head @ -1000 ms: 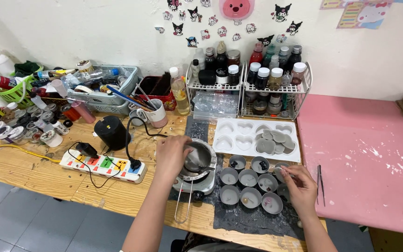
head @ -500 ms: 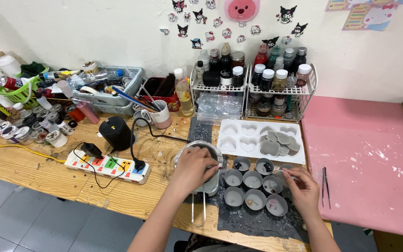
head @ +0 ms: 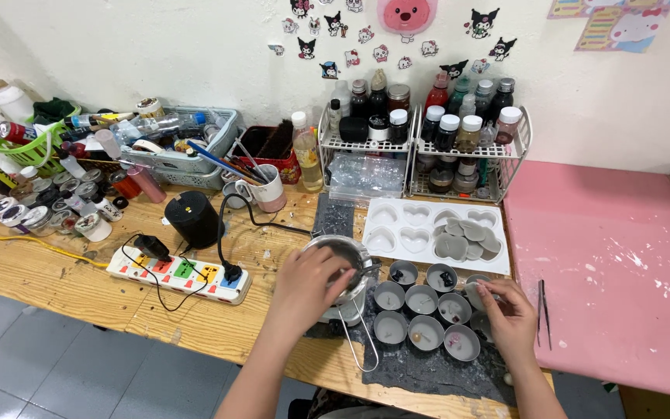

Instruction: Preparing wicks and molds then pouring melted wax into small containers.

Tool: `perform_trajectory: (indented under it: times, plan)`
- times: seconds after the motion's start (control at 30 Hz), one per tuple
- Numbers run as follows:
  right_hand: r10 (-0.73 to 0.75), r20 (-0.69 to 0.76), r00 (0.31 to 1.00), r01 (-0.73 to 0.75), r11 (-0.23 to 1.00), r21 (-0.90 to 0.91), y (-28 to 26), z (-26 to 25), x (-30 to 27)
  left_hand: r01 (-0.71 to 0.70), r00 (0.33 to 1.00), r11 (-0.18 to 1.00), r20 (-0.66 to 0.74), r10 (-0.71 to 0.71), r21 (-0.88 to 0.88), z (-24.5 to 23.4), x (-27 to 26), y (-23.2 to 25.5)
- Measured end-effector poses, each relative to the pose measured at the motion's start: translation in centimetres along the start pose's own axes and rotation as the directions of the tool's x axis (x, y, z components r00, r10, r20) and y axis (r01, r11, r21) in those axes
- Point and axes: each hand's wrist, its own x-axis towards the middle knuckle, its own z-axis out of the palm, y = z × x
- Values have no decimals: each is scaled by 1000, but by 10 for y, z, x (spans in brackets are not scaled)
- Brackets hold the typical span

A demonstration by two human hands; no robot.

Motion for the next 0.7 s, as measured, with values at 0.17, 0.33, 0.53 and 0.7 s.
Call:
perform_trajectory:
  times: [0.17, 0.33, 0.53, 0.7]
  plan:
    - [203, 10, 979, -203, 977, 68, -18, 12, 8, 551, 797, 827, 359, -485, -108, -46, -37, 31]
    - [244, 313, 918, -314, 928, 198, -42, 40, 31, 902, 397, 373, 755, -521, -217, 39, -116, 15]
    - [312, 597, 739, -222, 950, -222, -112, 113, 64, 670, 676, -290, 723, -142, -683, 110, -128, 31]
    - [292, 623, 726, -253, 955, -154, -86, 147, 65, 620, 691, -394, 710, -134, -678, 100, -110, 44]
